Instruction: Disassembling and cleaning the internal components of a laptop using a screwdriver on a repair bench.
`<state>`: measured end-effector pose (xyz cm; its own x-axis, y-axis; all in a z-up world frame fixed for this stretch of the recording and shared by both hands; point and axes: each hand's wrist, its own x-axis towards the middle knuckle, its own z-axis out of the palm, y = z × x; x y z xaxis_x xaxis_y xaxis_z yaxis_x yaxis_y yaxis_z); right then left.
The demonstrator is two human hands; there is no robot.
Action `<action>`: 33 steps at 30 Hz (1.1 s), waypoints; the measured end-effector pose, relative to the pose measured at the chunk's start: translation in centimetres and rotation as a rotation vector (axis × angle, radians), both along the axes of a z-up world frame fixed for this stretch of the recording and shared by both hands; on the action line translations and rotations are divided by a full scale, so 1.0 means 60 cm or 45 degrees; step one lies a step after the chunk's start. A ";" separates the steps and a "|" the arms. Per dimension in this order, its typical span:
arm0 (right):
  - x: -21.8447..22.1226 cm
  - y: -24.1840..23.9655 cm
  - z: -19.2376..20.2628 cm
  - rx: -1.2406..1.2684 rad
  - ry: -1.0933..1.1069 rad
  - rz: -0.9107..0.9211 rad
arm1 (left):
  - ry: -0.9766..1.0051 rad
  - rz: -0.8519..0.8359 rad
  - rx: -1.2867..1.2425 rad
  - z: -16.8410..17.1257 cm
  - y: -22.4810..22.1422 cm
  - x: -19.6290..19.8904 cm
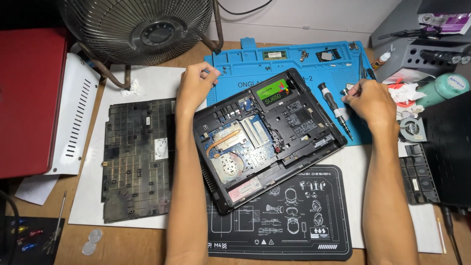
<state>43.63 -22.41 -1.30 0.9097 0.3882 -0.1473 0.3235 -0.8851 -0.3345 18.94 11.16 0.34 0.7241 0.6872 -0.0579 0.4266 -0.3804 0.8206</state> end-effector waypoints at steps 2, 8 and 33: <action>-0.005 0.000 -0.006 0.051 -0.114 0.082 | 0.030 0.015 0.018 0.003 -0.007 0.002; -0.048 0.034 -0.001 0.372 -0.527 0.324 | -0.013 0.018 0.121 -0.024 0.001 0.012; -0.121 0.076 -0.004 0.586 -0.371 0.669 | 0.179 -0.277 1.076 -0.089 0.038 0.098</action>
